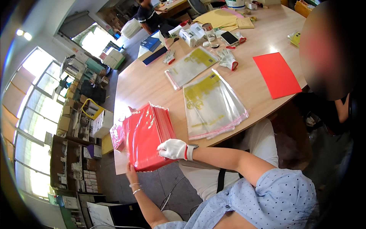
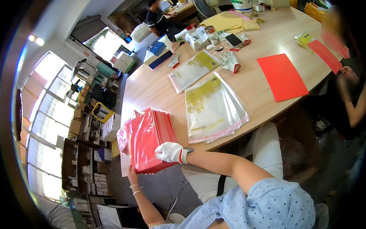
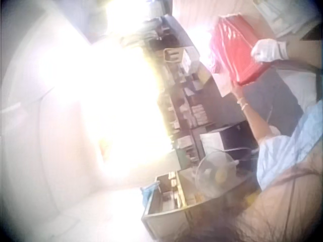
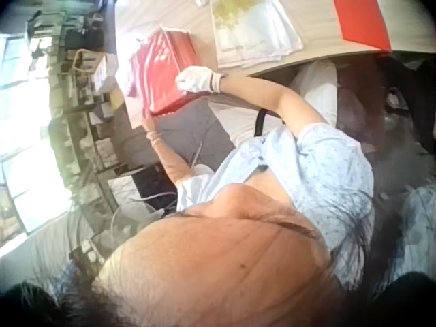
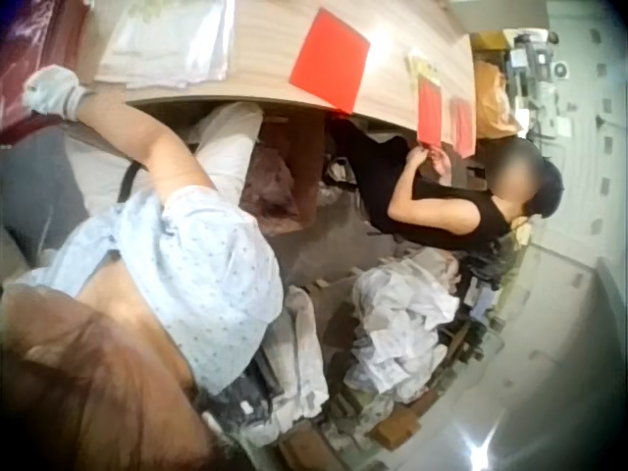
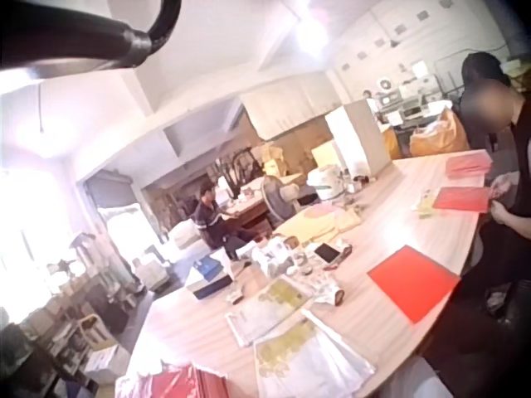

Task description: The person inserts red rectangular sheets into clear plastic sleeves at a work table. The person handles the sheets and sleeves by hand, placing the finished items into a stack. Later, the person moves to a storage area and places a plastic sleeve into a large white sack.

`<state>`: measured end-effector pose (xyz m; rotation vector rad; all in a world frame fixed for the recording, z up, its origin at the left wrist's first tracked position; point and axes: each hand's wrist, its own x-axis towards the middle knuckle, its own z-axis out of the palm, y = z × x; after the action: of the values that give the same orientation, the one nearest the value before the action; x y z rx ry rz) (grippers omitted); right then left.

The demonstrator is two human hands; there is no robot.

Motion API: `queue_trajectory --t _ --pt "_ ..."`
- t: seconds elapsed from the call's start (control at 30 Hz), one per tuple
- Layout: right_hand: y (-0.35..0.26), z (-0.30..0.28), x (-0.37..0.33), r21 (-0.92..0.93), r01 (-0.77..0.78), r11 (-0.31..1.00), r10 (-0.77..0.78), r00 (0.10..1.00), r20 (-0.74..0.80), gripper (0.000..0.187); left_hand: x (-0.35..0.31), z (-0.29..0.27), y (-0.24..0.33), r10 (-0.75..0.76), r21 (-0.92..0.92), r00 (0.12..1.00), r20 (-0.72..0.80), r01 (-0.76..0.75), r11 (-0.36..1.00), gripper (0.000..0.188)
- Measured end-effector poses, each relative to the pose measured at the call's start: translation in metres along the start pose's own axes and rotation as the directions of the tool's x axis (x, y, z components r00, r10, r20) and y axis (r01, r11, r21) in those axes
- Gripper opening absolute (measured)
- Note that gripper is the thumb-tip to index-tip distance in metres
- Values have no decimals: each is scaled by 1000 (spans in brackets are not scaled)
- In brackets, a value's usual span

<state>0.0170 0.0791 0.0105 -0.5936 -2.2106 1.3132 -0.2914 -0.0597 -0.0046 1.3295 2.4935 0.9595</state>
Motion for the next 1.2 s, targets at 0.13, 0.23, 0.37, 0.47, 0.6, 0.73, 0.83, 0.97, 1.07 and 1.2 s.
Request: queue_trajectory --t 0.13,0.23,0.37,0.47,0.6,0.73,0.83,0.97,1.07,1.2 --pt "27 0 -8 570 -40 821 48 999 0 36 9 34 -7 102 -247 980 -172 -143 958 43" --pt "52 -52 -58 570 262 779 -42 928 -369 40 7 28 -70 93 -88 952 -291 -124 988 44" --pt "136 -200 -184 -487 -517 703 -173 541 -823 46 -18 19 20 322 130 664 -675 -323 938 41" --pt "153 -252 -291 -253 -961 111 -110 241 -964 46 -66 38 120 398 -78 657 -640 -571 817 34" --pt "148 -242 -352 -337 -939 74 -31 335 -942 36 -106 102 211 557 -443 819 -138 -554 705 24" --pt "141 -217 -377 -343 -864 369 -166 302 -939 32 -103 200 285 777 -387 612 146 -687 615 35" --pt "169 -215 -407 275 -466 841 87 -386 -919 44 -102 274 298 716 -49 614 333 -747 663 28" --pt "179 -228 -429 698 474 537 787 17 -617 31 -89 311 293 691 246 541 479 -839 486 12" --pt "151 -239 -409 609 87 788 615 -119 -779 12 -68 325 272 728 171 533 430 -840 514 11" --pt "94 -215 -417 524 326 787 490 186 -852 16 -57 314 273 722 -78 533 441 -779 623 17"
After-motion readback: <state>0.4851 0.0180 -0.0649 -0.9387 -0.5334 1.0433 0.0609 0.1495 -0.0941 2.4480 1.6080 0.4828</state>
